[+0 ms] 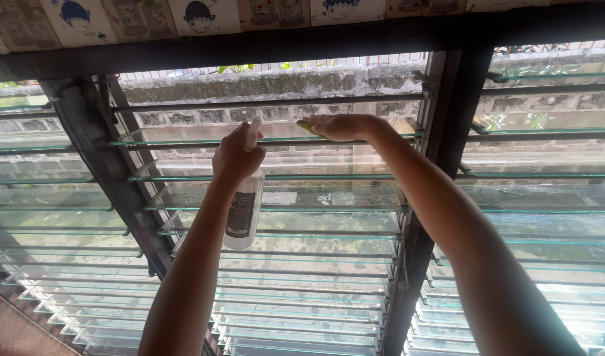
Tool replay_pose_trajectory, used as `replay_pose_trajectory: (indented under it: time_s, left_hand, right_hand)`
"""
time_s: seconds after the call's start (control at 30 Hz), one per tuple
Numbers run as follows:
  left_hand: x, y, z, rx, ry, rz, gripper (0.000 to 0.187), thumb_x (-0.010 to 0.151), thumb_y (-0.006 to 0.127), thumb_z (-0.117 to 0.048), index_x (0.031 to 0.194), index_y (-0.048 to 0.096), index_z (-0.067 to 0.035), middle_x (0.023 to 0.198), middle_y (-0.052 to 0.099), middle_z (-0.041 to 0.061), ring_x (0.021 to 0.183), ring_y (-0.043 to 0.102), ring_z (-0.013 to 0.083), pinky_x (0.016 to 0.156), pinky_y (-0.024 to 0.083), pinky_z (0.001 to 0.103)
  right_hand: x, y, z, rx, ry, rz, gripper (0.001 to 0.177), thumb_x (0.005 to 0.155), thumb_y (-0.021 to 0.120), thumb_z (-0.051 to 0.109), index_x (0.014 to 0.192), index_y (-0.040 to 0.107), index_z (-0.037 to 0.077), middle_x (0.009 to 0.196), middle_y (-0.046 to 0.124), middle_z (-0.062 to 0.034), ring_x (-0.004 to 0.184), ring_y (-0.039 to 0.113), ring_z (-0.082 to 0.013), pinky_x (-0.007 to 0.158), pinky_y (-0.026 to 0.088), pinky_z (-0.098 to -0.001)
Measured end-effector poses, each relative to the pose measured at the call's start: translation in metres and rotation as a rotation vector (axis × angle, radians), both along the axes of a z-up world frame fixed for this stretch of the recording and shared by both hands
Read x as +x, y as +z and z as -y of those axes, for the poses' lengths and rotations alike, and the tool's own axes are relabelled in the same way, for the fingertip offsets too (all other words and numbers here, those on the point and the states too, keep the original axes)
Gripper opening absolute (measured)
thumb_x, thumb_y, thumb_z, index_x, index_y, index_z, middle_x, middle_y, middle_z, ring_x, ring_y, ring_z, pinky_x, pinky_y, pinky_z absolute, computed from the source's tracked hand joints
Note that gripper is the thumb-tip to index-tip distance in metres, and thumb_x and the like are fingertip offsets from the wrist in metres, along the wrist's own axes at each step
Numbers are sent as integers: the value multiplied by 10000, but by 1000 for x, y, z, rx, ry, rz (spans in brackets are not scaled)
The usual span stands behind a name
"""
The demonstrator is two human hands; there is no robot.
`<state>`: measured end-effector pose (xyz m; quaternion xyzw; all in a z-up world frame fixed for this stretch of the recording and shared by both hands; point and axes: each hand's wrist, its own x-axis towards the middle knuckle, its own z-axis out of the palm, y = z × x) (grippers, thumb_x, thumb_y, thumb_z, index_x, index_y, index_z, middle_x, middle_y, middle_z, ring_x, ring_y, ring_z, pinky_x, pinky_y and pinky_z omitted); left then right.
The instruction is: The person sprays a cleaning solution onto a slatted glass window and wipes each pane with a yellow sponge. The person repeats this process across multiple panes, moving from left to right and top to bottom.
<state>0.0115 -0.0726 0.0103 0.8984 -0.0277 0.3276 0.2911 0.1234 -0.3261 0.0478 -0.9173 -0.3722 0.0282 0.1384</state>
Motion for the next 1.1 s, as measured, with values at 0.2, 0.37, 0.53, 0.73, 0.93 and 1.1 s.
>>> replay_pose_trajectory:
  time_s: [0.2, 0.37, 0.53, 0.73, 0.93, 1.1]
  left_hand:
    - [0, -2, 18, 17, -22, 18, 276, 796, 638, -190, 1073, 643, -190, 1231, 718, 62, 990, 710, 328, 824, 542, 492]
    - [-9, -3, 36, 22, -79, 42, 267, 782, 647, -174, 1048, 641, -187, 1077, 731, 48, 919, 714, 297, 775, 548, 477]
    - [-26, -6, 51, 19, -168, 69, 274, 793, 645, -163, 1066, 617, -159, 932, 726, 51, 810, 702, 281, 718, 541, 462]
    - [-38, -13, 66, 11, -218, 64, 305, 761, 648, -140, 1065, 643, -153, 945, 722, 63, 764, 695, 262, 695, 542, 457]
    - [-34, -35, 84, 58, -323, 172, 339, 727, 639, -107, 1066, 642, -110, 1022, 662, 80, 777, 692, 252, 659, 574, 434]
    - [-19, -58, 111, 23, -424, -99, 281, 823, 587, -148, 1101, 631, -143, 973, 727, 48, 737, 702, 211, 677, 614, 396]
  right_hand:
    - [1, 1, 61, -71, -147, 23, 607, 1051, 114, 441, 1638, 138, 289, 1727, 56, -62, 1589, 95, -266, 1273, 49, -519]
    - [10, -1, 90, -89, -240, 19, 668, 1053, 44, 506, 1644, 96, 199, 1730, 14, -70, 1598, 40, -240, 1285, 23, -460]
    - [3, -9, 108, -77, -436, 156, 663, 1074, 185, 501, 1598, 277, 105, 1220, 549, -236, 1077, 527, -326, 1045, 421, -496]
    - [-17, -31, 111, 71, -447, 492, 495, 1069, 344, 333, 1029, 703, -6, 542, 573, -83, 417, 486, -198, 555, 517, -476]
    - [-49, -54, 117, 312, -195, 848, 274, 1029, 499, 169, 1031, 707, -9, 638, 617, -76, 487, 572, -185, 516, 507, -392]
    - [-77, -58, 126, 476, -85, 844, 222, 952, 605, 43, 1150, 693, -1, 715, 652, -115, 584, 610, -206, 602, 528, -381]
